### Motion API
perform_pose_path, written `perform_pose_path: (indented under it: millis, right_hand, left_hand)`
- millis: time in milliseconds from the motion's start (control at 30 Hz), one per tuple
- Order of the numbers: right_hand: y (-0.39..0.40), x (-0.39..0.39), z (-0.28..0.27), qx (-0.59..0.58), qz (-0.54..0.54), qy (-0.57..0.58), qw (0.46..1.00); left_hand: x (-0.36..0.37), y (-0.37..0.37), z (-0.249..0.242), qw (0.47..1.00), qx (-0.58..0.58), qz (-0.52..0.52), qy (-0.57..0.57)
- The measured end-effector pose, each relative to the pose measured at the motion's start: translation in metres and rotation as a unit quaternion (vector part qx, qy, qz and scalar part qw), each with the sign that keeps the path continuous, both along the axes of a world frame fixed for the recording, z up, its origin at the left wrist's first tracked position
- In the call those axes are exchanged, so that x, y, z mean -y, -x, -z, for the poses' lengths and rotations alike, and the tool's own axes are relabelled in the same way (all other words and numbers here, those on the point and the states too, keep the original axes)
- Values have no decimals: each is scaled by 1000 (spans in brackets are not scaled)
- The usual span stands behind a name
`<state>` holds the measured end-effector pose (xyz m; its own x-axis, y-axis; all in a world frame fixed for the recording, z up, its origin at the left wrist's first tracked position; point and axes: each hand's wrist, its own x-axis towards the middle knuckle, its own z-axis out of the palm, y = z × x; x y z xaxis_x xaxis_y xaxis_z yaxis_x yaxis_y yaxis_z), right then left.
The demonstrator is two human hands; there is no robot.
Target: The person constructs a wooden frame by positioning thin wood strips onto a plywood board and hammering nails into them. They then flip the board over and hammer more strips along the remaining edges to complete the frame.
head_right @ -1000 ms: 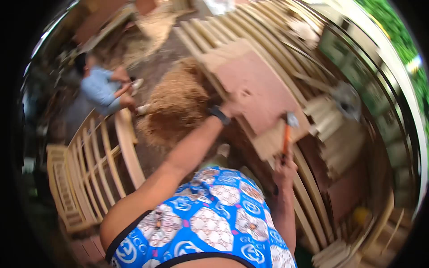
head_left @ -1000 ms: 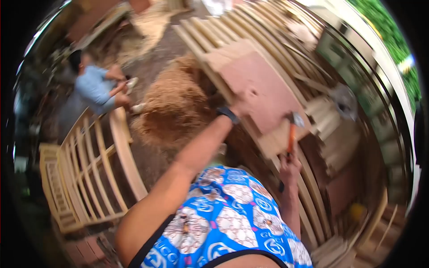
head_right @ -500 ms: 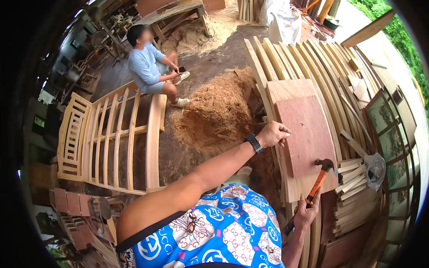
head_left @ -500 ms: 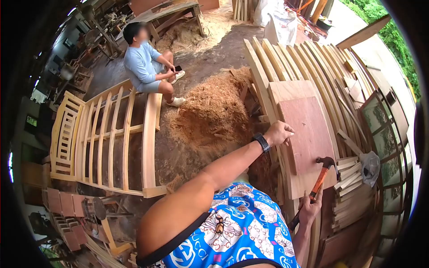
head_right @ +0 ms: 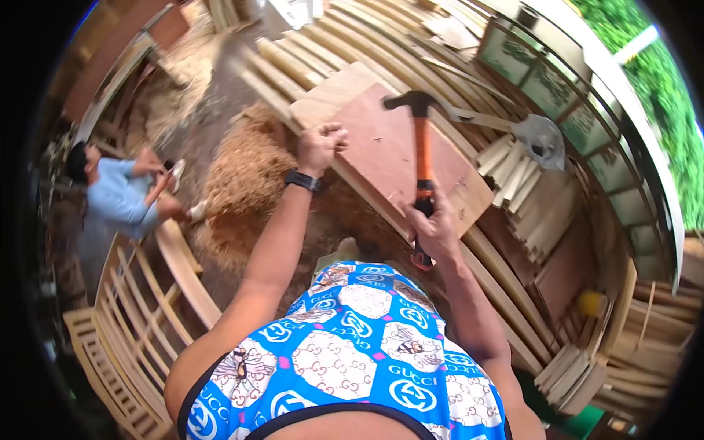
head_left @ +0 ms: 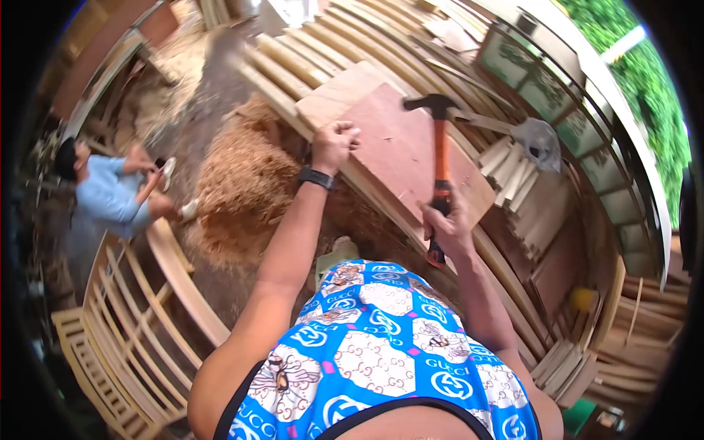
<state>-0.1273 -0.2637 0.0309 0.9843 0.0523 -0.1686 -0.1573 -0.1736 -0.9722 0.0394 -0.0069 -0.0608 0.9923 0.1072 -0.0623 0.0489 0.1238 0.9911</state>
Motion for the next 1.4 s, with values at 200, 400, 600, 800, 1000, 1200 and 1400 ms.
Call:
perform_pose_path:
  millis: [200,400,600,800,1000,1200,1400]
  right_hand:
    - [-50,-4,-4,123,14,299,946]
    - [-98,-8,2,126,24,317,940]
    - [-98,-15,-2,157,51,298,940]
    - [-105,-5,33,177,68,305,933]
    - [-95,1,11,125,57,337,931]
    - [-55,4,10,107,93,295,945]
    - [-21,-1,9,63,107,221,967]
  left_hand:
    - [27,-74,17,940,170,-69,-288]
    - [53,-96,20,881,127,-44,-454]
    - [67,-82,14,876,153,-69,-453]
    - [72,-71,7,873,152,-53,-460]
    - [77,-74,2,874,151,-55,-459]
    - [68,-83,14,909,160,-64,-380]
    - [22,-94,18,998,60,-12,18]
